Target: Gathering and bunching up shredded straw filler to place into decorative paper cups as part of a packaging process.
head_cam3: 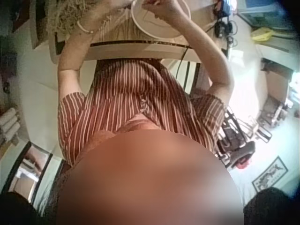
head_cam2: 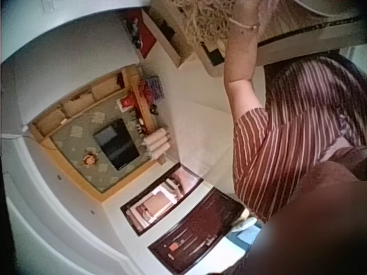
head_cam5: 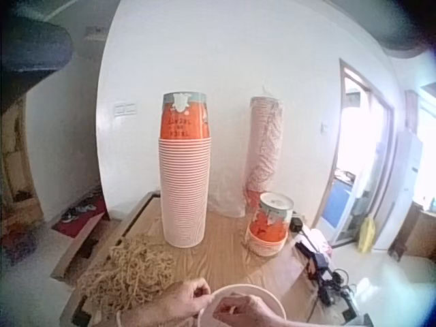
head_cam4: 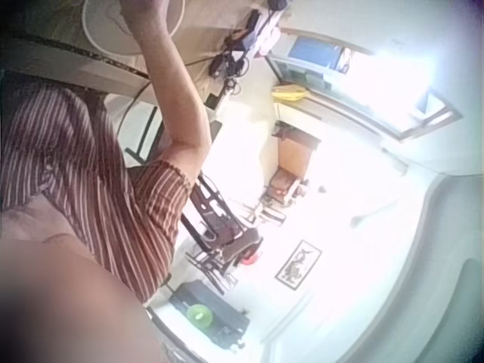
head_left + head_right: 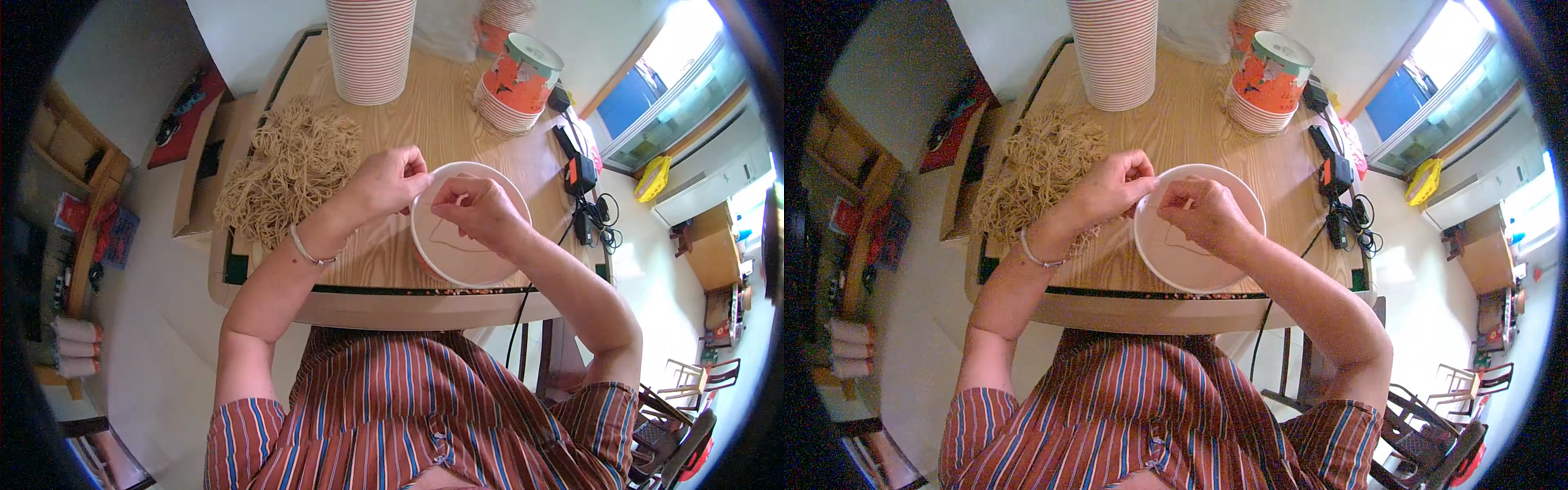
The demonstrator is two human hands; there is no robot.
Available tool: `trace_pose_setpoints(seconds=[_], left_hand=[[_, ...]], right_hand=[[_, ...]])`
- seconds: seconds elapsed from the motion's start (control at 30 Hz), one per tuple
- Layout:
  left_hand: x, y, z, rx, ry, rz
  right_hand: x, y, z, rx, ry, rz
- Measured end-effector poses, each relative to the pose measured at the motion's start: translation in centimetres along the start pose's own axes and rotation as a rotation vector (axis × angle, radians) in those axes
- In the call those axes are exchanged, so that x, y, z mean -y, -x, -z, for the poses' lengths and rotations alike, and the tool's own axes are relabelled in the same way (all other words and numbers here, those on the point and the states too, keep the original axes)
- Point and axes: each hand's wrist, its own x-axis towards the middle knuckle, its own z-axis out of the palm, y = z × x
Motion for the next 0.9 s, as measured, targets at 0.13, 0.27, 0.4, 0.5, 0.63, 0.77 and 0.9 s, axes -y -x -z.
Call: trace_pose_setpoints(seconds=[0.13, 0.27, 0.4, 0.5, 0.63, 0.77, 0.9], left_hand=[[0.1, 0.3, 0.0, 0.028, 0.069, 0.083], [0.5, 0.4, 0.2, 0.042, 0.122, 0.075], [0.9, 0.2, 0.2, 0.044, 0.162, 0.057], [0.9, 0.2, 0.3, 0.054, 0.175, 0.058], [0.6, 0.5, 0.3, 0.080, 0.178, 0.072], [0.9, 0.3, 0.3, 0.062, 0.216, 0.064], [1.1, 0.3, 0.3, 0.069, 0.222, 0.068]], right_hand=[[0.3, 0.1, 0.0, -0.019, -0.035, -0.012], [-0.1, -0.2, -0.1, -0.029, -0.025, 0.042], [-0.2, -0.4, -0.3, -0.019, -0.040, 0.030], [-0.1, -0.4, -0.3, -0.017, -0.037, 0.044], [-0.3, -0.4, -0.3, -0.012, -0.054, 0.058], [0.3, -0.4, -0.2, 0.001, -0.060, 0.007], [0.4, -0.5, -0.1, 0.026, -0.054, -0.078]])
